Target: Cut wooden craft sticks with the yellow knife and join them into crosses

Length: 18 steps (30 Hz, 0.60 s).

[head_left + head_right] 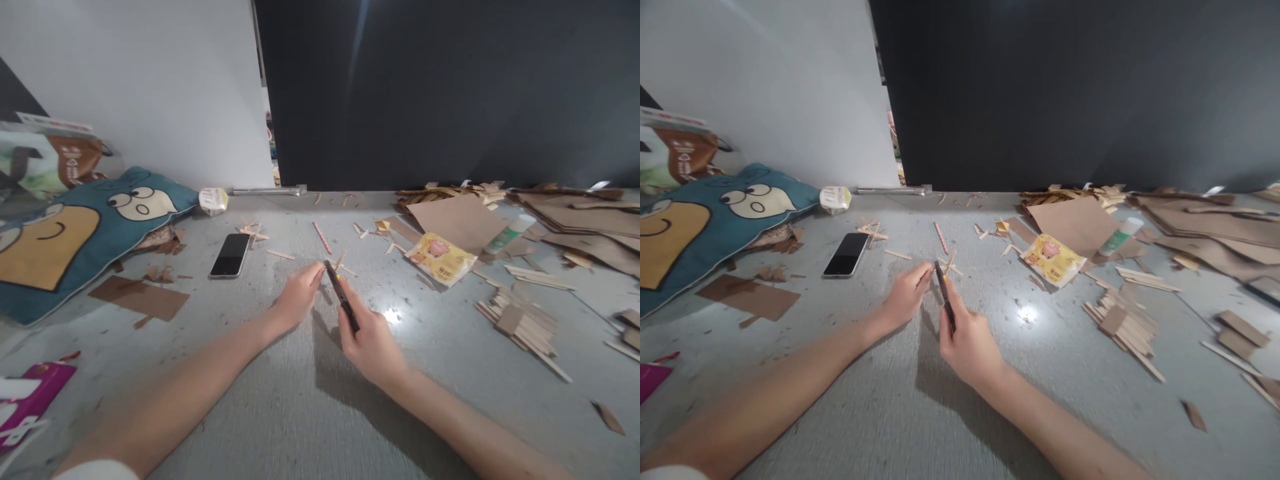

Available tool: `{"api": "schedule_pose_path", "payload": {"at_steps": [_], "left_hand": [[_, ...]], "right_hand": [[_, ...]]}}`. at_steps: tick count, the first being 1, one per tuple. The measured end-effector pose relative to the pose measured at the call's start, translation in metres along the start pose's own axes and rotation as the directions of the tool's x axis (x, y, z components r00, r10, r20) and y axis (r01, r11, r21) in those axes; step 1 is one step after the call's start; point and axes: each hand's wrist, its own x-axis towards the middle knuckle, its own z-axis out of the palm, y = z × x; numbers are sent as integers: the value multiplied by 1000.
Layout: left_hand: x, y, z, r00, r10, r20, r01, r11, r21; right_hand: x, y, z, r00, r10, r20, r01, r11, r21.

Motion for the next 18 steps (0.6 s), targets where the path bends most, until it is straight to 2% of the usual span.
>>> {"api": "schedule_pose_path", "payload": {"at_steps": [6, 18], "left_hand": [[1, 1, -1, 999, 51, 9, -51, 999, 11], [3, -1, -1, 1000, 21, -5, -21, 1000, -18]], "right_hand": [[3, 2, -1, 1000, 8, 19, -8, 1000, -6], [1, 2, -1, 1000, -20, 3, 20, 998, -58]]}}
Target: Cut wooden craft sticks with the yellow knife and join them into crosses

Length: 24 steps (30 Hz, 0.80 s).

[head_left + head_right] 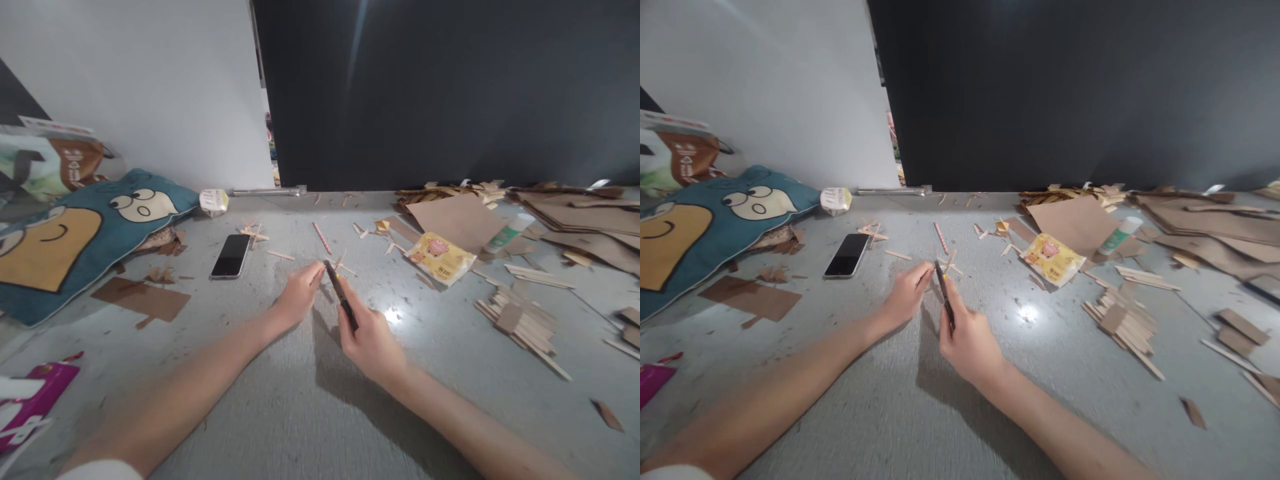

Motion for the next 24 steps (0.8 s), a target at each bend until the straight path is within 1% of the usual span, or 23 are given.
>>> {"api": "schedule_pose_path", "payload": {"at_steps": [4, 7, 11, 14, 18, 20, 24], "left_hand": [[1, 3, -1, 999, 26, 22, -26, 1000, 2], [1, 2, -1, 1000, -5, 10, 5, 1000, -4], [0, -1, 1, 1000, -25, -3, 25, 1000, -4], [0, -1, 1, 1000, -1, -3, 1, 1000, 10], [0, 2, 1, 998, 49, 26, -50, 999, 12], [0, 2, 1, 999, 29, 29, -29, 1000, 8], [1, -2, 1, 999, -44, -32, 44, 999, 12]], "right_hand": [[0, 1, -1, 1000, 3, 5, -3, 1000, -7], [1, 0, -2, 1000, 12, 13, -11, 1000, -18], [0, -2, -2, 1000, -10, 11, 11, 999, -39], [-1, -3, -1, 1000, -19, 3, 19, 999, -41], [0, -2, -3, 1000, -9, 11, 9, 999, -37], [0, -2, -4, 1000, -10, 13, 11, 999, -35], [-2, -3, -1, 1000, -29, 4, 29, 999, -45]]}}
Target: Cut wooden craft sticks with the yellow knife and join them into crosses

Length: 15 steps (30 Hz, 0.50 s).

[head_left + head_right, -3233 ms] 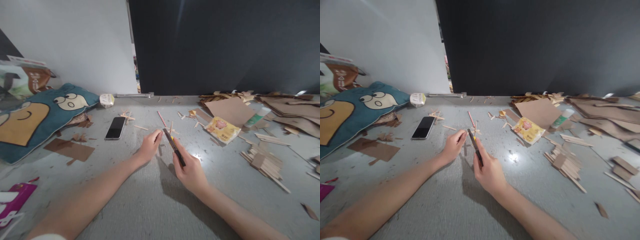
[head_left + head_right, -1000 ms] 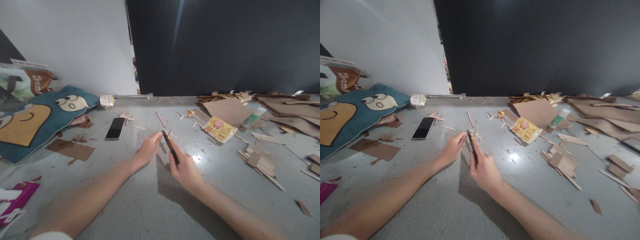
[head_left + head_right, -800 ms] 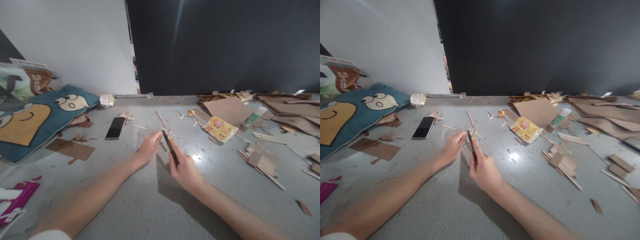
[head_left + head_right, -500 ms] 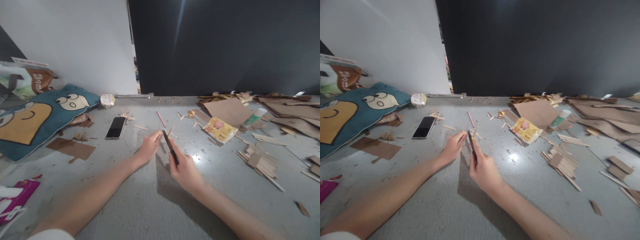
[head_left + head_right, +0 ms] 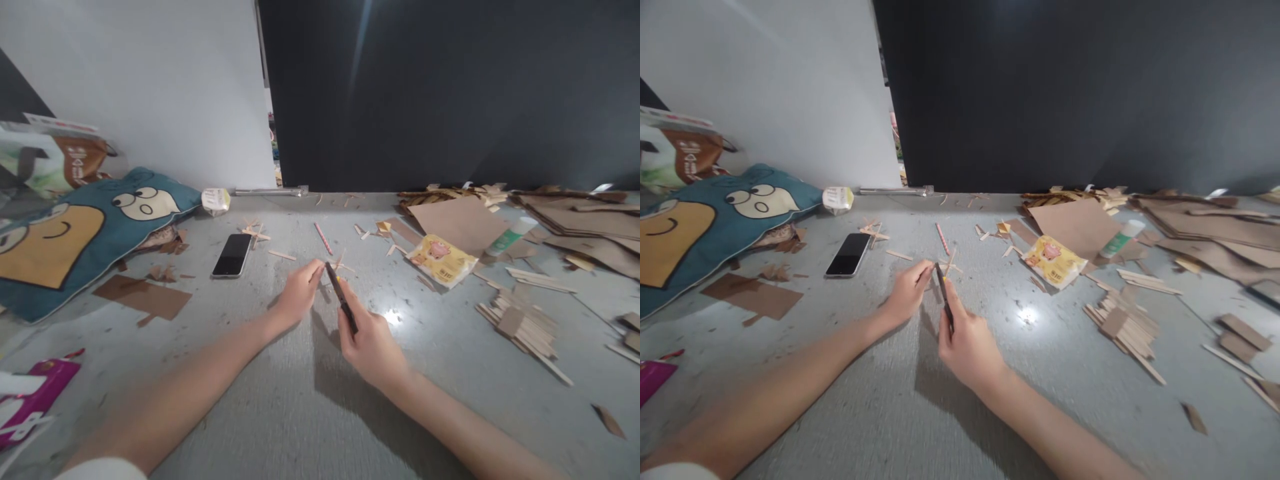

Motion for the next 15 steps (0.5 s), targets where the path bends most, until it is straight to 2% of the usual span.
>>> {"api": "schedule_pose_path", "payload": {"at_steps": [3, 7, 15], "left_hand": [[0, 0, -1, 1000, 10, -16, -11, 1000, -10], [-2, 4, -1, 998, 53, 39, -52, 998, -27], [-3, 3, 0, 998, 11, 63, -10, 1000, -17]], "right_hand": [[-1, 0, 2, 1000, -9, -5, 9, 1000, -1], [0, 1, 1, 1000, 13, -9, -13, 1000, 3], [-2, -2, -2, 999, 39, 3, -39, 999, 23]]}}
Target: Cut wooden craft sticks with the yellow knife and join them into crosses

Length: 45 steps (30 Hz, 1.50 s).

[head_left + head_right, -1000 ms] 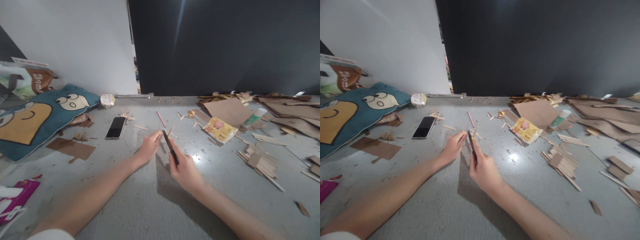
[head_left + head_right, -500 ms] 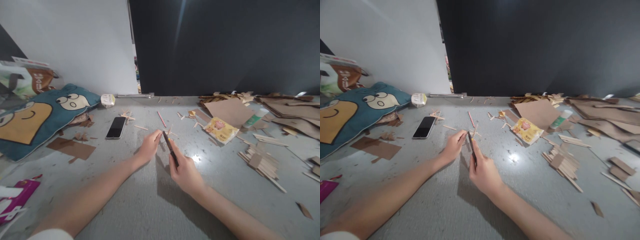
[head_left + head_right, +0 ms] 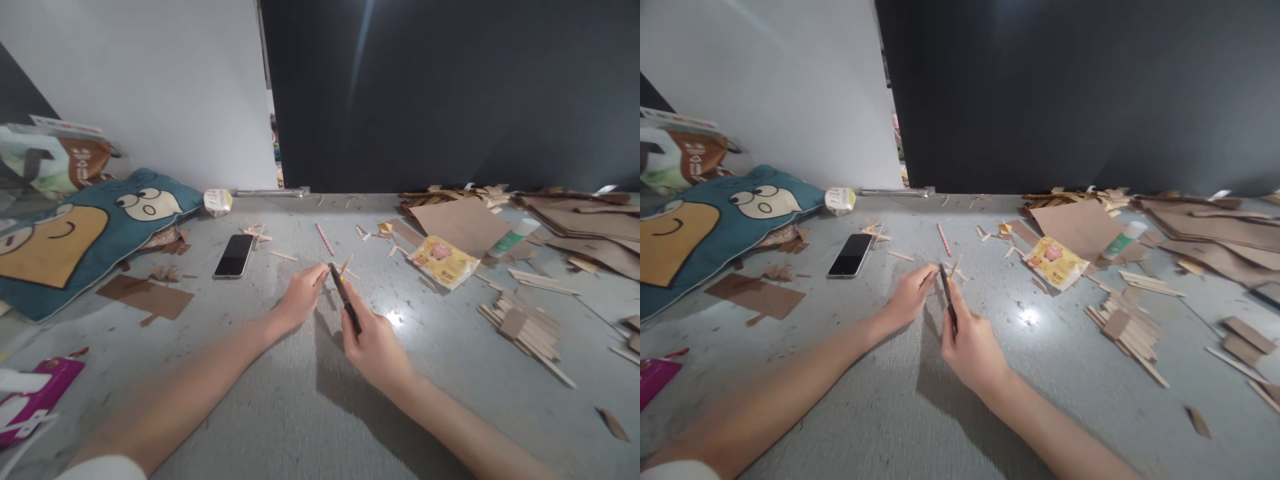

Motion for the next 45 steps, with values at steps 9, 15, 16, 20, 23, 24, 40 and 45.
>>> {"api": "schedule_pose_path", "payload": {"at_steps": [9, 15, 16, 20, 23, 24, 40, 45], "left_hand": [[1, 1, -2, 994, 77, 76, -77, 997, -8], [3, -4, 0, 999, -36, -40, 35, 999, -20], [3, -4, -1, 999, -30, -45, 29, 999, -24], [2, -2, -1, 999, 31, 15, -30, 999, -41], [3, 1, -1, 1000, 15, 27, -13, 998, -58], [4, 0, -1, 1000, -4, 15, 5, 998, -62], [6, 1, 0, 993, -73, -97, 51, 977, -208], [5, 2, -1, 992, -74, -101, 54, 980, -193]], "right_hand": [[-2, 6, 2, 1000, -14, -9, 14, 1000, -21], [-3, 3, 3, 1000, -20, 1, 20, 1000, -23], [-2, 2, 3, 1000, -20, 2, 20, 999, -28], [0, 2, 0, 1000, -20, -4, 20, 999, -26], [2, 3, -2, 999, -30, -15, 29, 999, -29], [2, 3, -3, 999, -43, -23, 42, 998, -43], [-3, 4, -7, 988, -127, -93, 115, 986, -120], [-4, 3, -9, 991, -108, -77, 101, 991, -89]]}}
